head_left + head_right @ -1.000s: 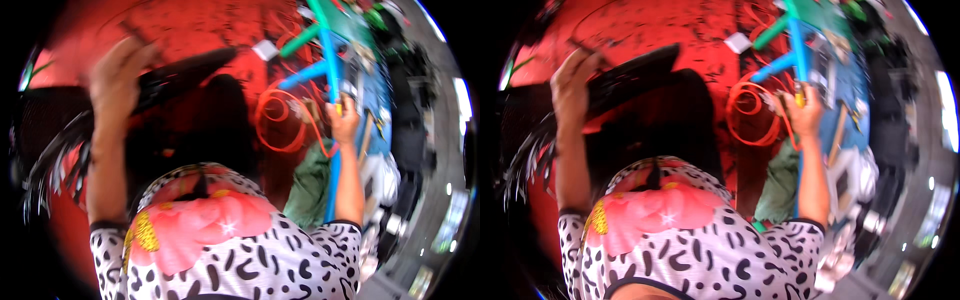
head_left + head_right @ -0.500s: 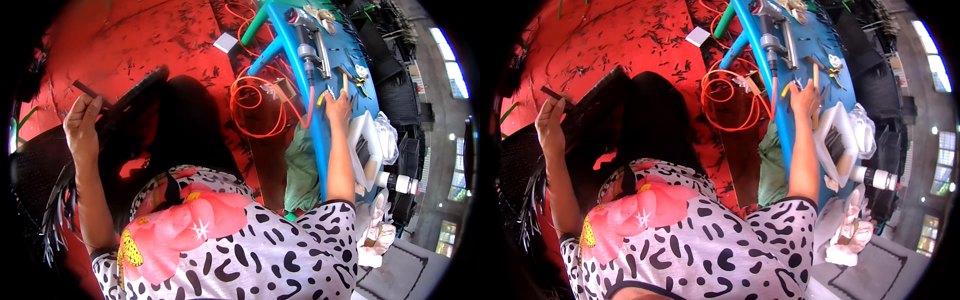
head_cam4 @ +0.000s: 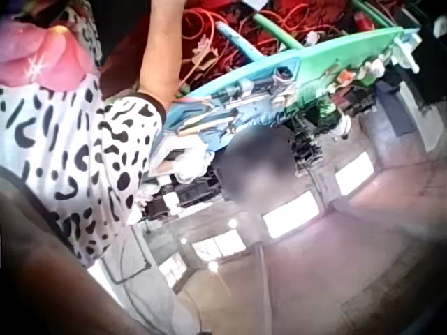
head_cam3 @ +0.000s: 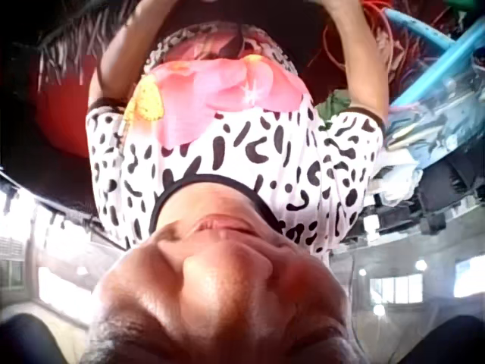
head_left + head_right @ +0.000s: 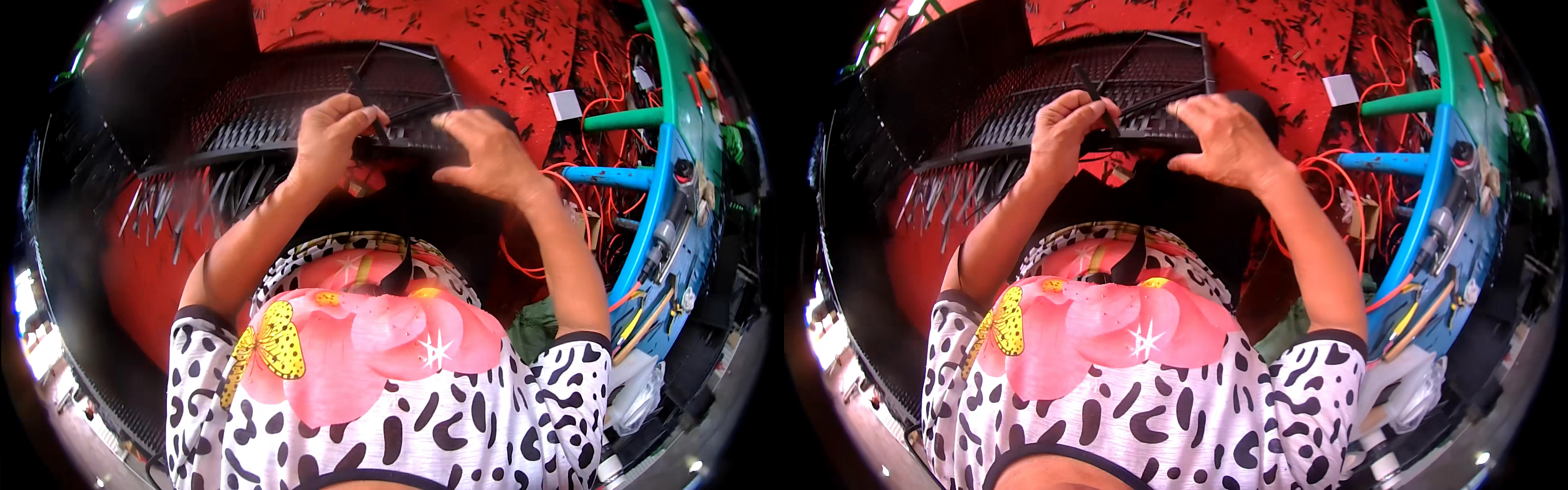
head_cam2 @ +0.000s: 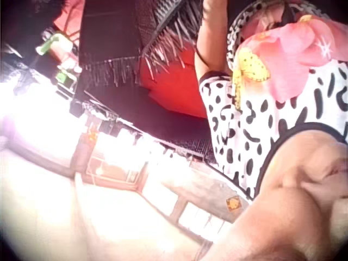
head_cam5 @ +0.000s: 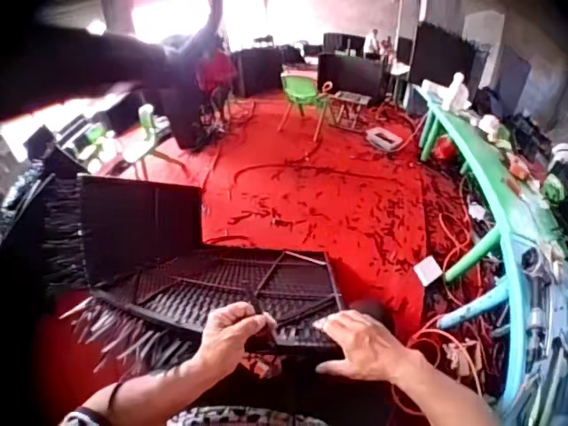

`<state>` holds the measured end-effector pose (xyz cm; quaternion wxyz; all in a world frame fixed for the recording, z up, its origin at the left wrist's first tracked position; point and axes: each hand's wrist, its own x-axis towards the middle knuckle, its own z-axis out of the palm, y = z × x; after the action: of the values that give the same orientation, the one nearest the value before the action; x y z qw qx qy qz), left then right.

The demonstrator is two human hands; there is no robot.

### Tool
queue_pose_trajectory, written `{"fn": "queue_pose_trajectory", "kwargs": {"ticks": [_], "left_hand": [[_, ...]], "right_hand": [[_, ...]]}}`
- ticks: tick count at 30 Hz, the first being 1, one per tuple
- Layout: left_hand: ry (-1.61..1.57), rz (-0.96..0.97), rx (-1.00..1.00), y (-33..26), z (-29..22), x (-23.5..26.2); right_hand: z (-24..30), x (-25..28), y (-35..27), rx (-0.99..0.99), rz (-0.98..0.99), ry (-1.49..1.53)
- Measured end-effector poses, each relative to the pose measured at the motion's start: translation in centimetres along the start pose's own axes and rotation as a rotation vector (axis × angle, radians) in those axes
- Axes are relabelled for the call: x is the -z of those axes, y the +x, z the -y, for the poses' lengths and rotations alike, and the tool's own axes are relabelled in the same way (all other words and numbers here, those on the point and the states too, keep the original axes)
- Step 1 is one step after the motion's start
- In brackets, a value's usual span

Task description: The person attaches black strips to a plastic mesh panel by hand and using a pneumatic stapler, occasionally using a hammer and pliers to secure or adjust the components.

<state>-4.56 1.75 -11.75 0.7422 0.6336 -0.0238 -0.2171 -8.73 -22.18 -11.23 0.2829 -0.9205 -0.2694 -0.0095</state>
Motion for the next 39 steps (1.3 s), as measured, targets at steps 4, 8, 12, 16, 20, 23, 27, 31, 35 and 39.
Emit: {"fn": "queue_pose_trajectory", "kwargs": {"ticks": [4,8,12,16,20,23,27,31,35,39], "left_hand": [[-0.065,-0.043,-0.006,-3.2,-3.5,0.4],[0.114,0.132,-0.160,-3.8,-10.9,1.5],[0.360,0.168,-0.476,-0.8,-18.6,3.0],[0.405,0.107,-0.218,6.3,-9.8,9.8],[0.606,0.131,0.036,5.3,-0.3,9.8],[0.800,0.246,-0.048,4.4,2.0,9.7],[0.619,0.216,0.092,5.0,0.7,9.7],[0.648,0.271,0.032,4.7,-0.2,7.7],[0.610,0.231,0.023,3.7,-1.0,6.1],[0.783,0.010,-0.349,1.4,-0.2,4.9]], "right_hand": [[-0.4,-3.3,-0.8,0.004,-0.009,-0.115],[-1.2,-3.6,-1.4,-0.064,0.002,-0.153],[-1.3,-3.5,0.1,-0.012,-0.007,-0.180],[-1.7,-3.7,-0.5,-0.096,0.031,-0.222],[-2.1,-3.3,0.2,-0.114,0.119,-0.163],[-1.6,-1.7,2.7,-0.264,-0.043,0.324],[0.3,-2.6,8.1,-0.112,-0.147,0.338],[1.3,-4.9,9.9,0.060,-0.085,0.253],[2.0,-4.9,8.4,0.011,-0.094,0.306],[1.1,-4.9,7.1,-0.159,-0.040,0.505]]}}
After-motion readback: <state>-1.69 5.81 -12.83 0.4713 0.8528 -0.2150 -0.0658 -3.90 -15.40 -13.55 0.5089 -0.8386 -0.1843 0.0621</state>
